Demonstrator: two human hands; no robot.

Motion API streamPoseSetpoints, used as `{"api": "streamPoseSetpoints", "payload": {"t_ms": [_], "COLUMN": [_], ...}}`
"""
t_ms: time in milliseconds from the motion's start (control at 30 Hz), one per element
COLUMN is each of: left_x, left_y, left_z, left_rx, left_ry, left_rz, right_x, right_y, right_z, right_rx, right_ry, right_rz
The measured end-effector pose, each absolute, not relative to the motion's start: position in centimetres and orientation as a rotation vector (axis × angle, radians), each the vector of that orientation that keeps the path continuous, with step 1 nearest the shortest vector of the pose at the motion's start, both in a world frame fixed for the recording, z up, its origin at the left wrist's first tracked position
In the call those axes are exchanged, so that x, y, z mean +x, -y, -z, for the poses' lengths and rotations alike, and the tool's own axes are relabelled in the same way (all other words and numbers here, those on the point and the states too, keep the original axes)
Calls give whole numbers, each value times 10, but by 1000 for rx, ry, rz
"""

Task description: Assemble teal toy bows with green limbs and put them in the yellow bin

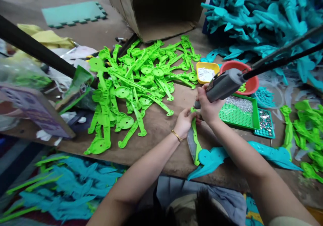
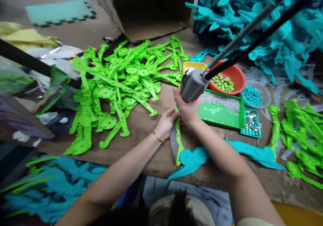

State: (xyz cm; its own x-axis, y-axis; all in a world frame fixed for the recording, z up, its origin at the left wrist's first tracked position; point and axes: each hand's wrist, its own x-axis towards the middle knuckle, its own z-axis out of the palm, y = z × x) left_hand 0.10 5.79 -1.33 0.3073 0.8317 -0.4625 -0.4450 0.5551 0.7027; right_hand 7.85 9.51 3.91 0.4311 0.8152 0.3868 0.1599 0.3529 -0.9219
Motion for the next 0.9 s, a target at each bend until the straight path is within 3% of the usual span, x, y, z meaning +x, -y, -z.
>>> {"api": "streamPoseSetpoints", "payload": {"t_ms": [300, 567, 900], "left_x": [0, -25, -26], "left_y": [-74, -47, -2], "left_z": [6, -11, 0], "left_rx": [465, 551, 546], "left_ry": [-1024, -1006, -876], "left_rz": [-972, -732, -757], "right_x": [168, 179, 179], "right_y": [-93, -93, -91], "right_z": [-52, -22, -21], "right_rx": [-1324, -1326, -1239], "right_ry": [940, 877, 867], "right_rz": [-155, -186, -245]}}
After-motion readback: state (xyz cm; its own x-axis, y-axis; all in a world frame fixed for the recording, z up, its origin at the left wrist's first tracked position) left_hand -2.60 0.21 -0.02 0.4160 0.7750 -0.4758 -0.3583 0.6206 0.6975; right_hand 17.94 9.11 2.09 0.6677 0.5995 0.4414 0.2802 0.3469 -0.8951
